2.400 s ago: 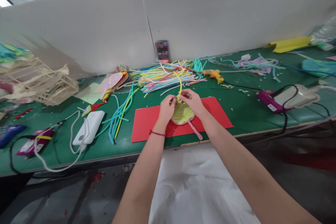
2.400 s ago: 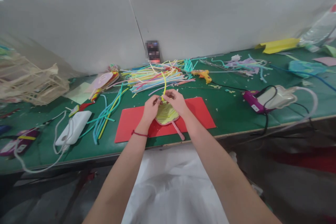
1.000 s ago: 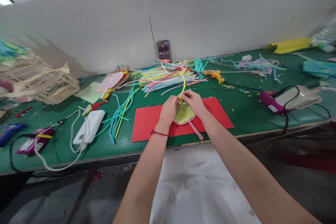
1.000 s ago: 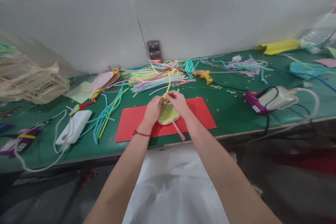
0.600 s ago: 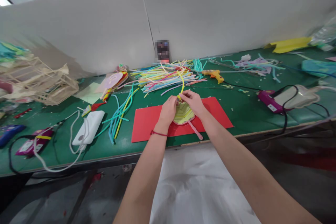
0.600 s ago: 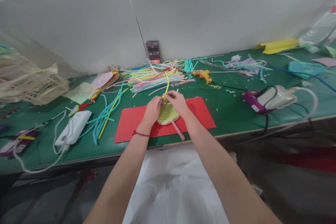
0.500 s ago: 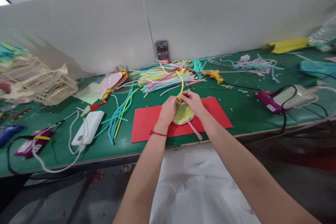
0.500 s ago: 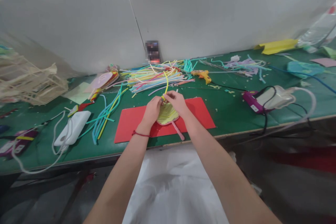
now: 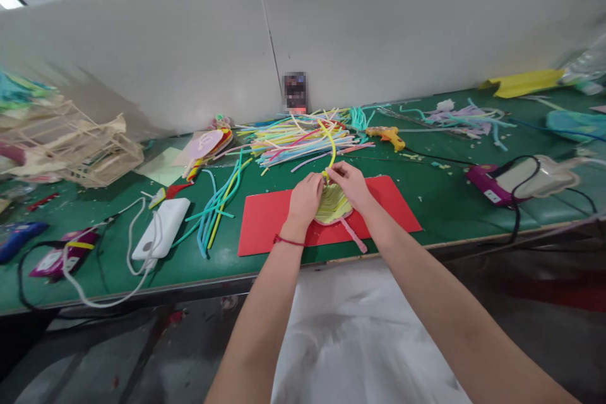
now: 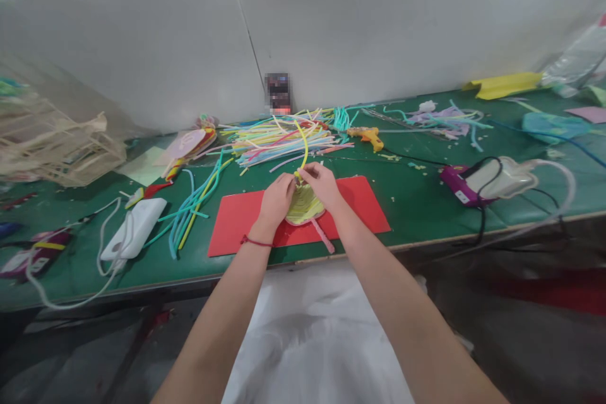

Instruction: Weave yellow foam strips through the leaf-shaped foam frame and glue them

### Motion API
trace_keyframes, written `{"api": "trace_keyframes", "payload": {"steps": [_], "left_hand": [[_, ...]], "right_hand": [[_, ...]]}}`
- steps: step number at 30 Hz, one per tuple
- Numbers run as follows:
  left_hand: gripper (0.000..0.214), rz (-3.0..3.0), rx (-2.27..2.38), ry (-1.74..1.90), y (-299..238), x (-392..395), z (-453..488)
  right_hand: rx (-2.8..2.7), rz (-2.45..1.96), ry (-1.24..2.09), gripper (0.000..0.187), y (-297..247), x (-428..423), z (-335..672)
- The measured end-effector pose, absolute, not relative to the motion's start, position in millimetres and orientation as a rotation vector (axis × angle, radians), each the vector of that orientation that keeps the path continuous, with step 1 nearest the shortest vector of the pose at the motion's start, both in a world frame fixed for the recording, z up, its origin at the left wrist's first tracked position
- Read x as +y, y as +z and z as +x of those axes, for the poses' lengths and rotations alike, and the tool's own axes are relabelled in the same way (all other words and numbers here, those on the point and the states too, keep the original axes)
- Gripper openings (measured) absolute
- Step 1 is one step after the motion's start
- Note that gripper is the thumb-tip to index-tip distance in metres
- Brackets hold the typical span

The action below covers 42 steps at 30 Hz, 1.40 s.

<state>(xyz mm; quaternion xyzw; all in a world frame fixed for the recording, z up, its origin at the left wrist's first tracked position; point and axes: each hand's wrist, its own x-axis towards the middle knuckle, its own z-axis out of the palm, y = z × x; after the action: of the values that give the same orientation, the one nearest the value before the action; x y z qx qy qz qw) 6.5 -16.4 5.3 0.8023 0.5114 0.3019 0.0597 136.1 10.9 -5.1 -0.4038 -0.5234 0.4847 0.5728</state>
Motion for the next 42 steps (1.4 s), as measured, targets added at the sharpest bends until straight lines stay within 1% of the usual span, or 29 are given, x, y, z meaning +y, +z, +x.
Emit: {"api": "trace_keyframes", "payload": {"steps": [6, 10, 13, 21, 27, 31, 42], "left_hand": [[0.021, 2.278, 1.503, 1.012, 2, -14, 9], [0.026, 2.03, 1.404, 1.087, -1, -10, 9], [0.023, 1.943, 1.402, 1.095, 1, -11, 9], [0.022, 1.958, 1.387, 1.139, 8, -14, 8], [0.022, 1.934, 1.345, 1.129, 6, -13, 9], [0.022, 1.973, 1.351, 1.109, 7, -15, 9], [0.021, 1.887, 1.328, 1.213, 10, -15, 9]], "right_hand": [[-1.241, -0.951, 1.114, 0.033, -7, 12, 137], [-1.265, -0.963, 1.098, 0.032, -7, 12, 138], [-1.299, -0.954, 1.102, 0.031, -7, 12, 139], [-1.282, -0.927, 1.145, 0.027, -6, 11, 137], [-1.212, -0.895, 1.237, 0.031, -3, 9, 137], [-1.181, -0.887, 1.215, 0.029, -4, 10, 136], [-1.197, -0.866, 1.134, 0.033, -7, 12, 136]]}}
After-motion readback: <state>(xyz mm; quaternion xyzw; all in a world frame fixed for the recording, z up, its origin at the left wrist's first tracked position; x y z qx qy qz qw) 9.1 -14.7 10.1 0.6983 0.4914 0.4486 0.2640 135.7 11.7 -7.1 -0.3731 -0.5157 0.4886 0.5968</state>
